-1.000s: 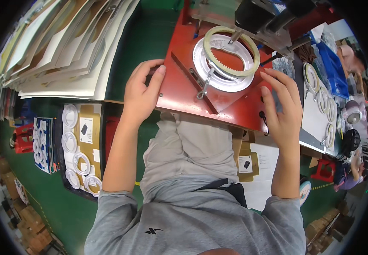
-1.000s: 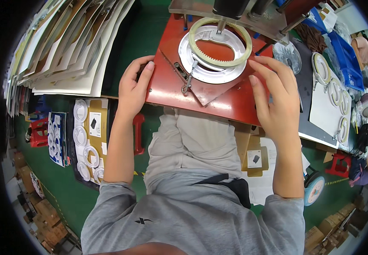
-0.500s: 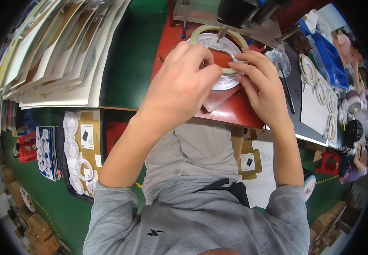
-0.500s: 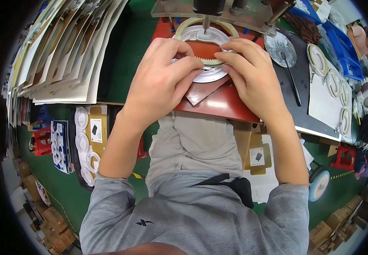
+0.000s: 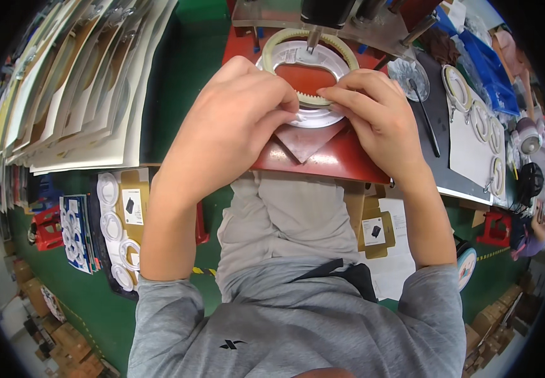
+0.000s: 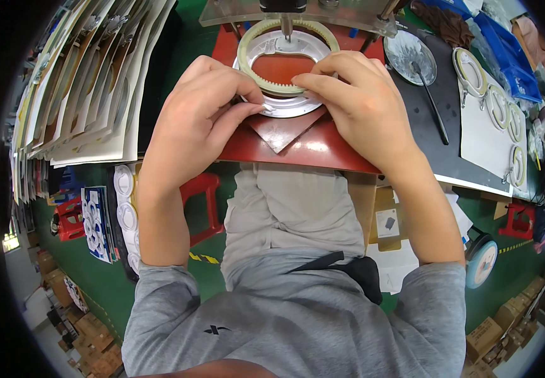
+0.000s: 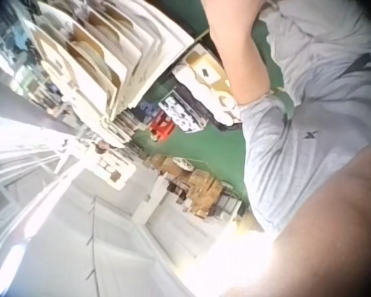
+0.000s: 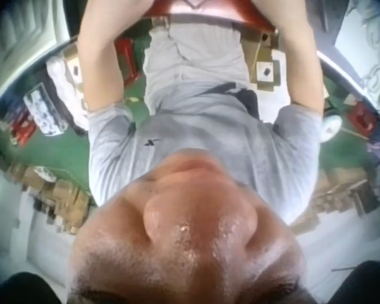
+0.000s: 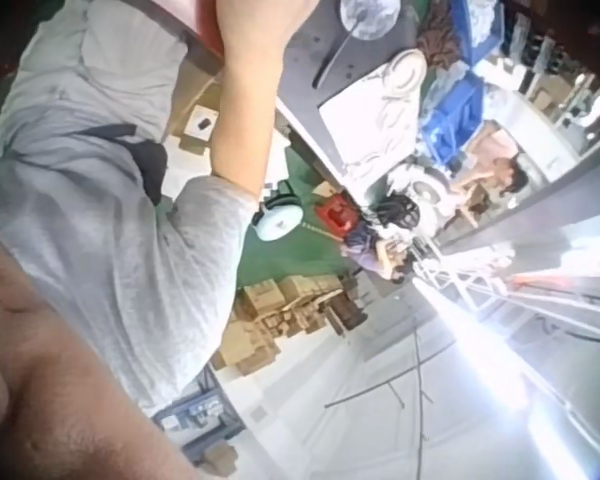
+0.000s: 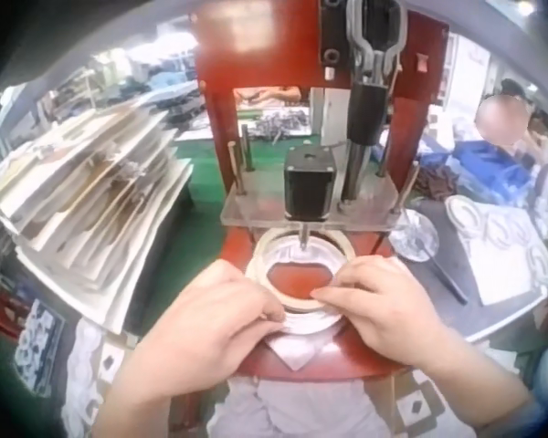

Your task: Applying adhesive to ring components and assembling them at a factory workstation.

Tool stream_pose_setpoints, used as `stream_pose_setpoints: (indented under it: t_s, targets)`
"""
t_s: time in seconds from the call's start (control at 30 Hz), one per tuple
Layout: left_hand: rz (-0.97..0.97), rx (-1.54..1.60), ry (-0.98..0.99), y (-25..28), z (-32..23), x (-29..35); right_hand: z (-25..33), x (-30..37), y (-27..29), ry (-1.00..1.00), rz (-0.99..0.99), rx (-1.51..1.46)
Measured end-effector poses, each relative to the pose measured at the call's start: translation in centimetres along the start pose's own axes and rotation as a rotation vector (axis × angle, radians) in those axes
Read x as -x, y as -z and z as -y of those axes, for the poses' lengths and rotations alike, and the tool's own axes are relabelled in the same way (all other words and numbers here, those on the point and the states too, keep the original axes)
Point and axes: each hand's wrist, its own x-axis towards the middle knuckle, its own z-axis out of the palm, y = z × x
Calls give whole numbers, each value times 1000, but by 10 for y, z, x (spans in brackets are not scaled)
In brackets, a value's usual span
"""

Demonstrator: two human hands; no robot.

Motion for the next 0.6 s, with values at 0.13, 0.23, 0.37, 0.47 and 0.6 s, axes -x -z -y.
stream_pose_setpoints:
  t_s: [0.13,0.23,0.37,0.47,0.6]
  targets:
    - [12,-2,1,0,8,5,11,-3,-12,-39,-82,21]
    - [55,23,47,2,13,6,17,-4,-15,-83,-108,-5]
    - [141,52,93,8,17,2,19,-5,-12,-112,-77,1]
    - [163,56,80,9,22,0,19,-6,-12,-99,-60,-9]
    - [124,92,42,1,26,7,18,-7,-10,-86,-42,-23]
